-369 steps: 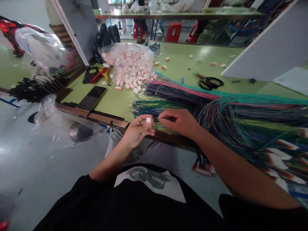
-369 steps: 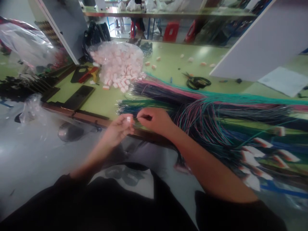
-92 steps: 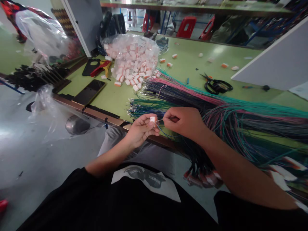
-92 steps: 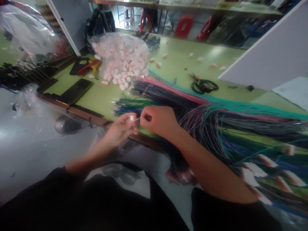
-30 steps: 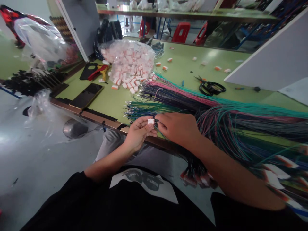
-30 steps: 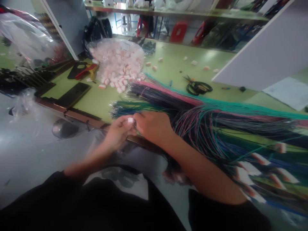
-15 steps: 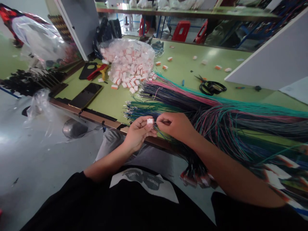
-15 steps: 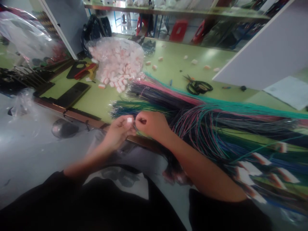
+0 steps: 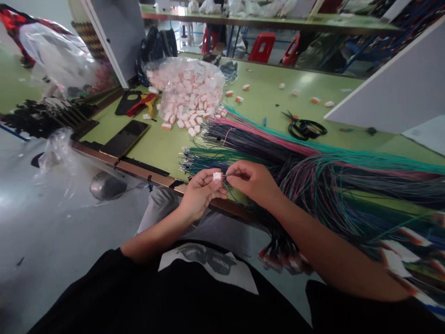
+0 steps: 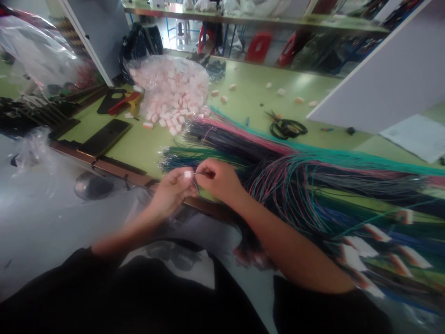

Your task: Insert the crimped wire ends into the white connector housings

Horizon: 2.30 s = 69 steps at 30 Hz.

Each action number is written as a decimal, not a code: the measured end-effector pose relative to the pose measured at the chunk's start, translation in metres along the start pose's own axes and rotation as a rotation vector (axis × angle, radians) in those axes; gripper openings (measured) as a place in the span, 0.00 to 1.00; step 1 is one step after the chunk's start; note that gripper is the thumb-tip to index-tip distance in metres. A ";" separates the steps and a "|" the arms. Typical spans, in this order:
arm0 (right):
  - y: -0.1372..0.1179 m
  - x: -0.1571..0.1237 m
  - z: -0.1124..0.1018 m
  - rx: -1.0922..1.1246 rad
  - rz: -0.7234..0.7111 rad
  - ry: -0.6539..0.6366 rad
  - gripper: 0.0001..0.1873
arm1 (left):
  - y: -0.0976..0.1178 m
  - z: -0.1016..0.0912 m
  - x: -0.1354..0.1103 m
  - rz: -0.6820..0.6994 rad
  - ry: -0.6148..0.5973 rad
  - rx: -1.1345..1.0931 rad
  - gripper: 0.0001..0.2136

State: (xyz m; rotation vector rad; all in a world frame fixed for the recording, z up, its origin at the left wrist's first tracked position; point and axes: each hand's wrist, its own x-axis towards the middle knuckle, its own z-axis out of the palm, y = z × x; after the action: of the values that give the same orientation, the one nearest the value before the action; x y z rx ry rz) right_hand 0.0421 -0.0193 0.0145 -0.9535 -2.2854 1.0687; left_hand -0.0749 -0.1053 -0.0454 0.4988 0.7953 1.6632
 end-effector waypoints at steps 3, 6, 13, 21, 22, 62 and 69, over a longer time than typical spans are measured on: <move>0.000 0.000 0.000 -0.005 0.006 -0.025 0.06 | 0.000 0.000 0.000 -0.003 -0.004 -0.004 0.19; 0.001 0.000 0.001 -0.031 -0.014 -0.025 0.05 | 0.000 0.000 0.000 -0.003 -0.003 0.003 0.19; 0.003 0.000 0.007 -0.052 -0.041 -0.012 0.04 | 0.002 0.000 0.000 -0.018 -0.013 0.010 0.18; 0.003 -0.001 0.009 -0.015 -0.028 0.001 0.04 | 0.003 -0.001 0.000 -0.039 -0.036 -0.008 0.18; 0.004 0.000 0.008 0.021 -0.026 -0.023 0.04 | 0.004 -0.001 0.000 -0.044 -0.031 -0.011 0.18; -0.001 0.002 -0.016 -0.309 -0.190 -0.023 0.10 | 0.004 -0.003 0.000 -0.022 -0.071 -0.046 0.17; 0.002 0.000 -0.010 -0.194 -0.191 -0.005 0.10 | 0.002 -0.004 0.000 -0.011 -0.069 -0.012 0.16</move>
State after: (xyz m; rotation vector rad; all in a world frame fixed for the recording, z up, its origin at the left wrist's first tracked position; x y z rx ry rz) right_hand 0.0496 -0.0138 0.0195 -0.7840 -2.4609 0.7818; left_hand -0.0791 -0.1065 -0.0460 0.5394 0.7360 1.6311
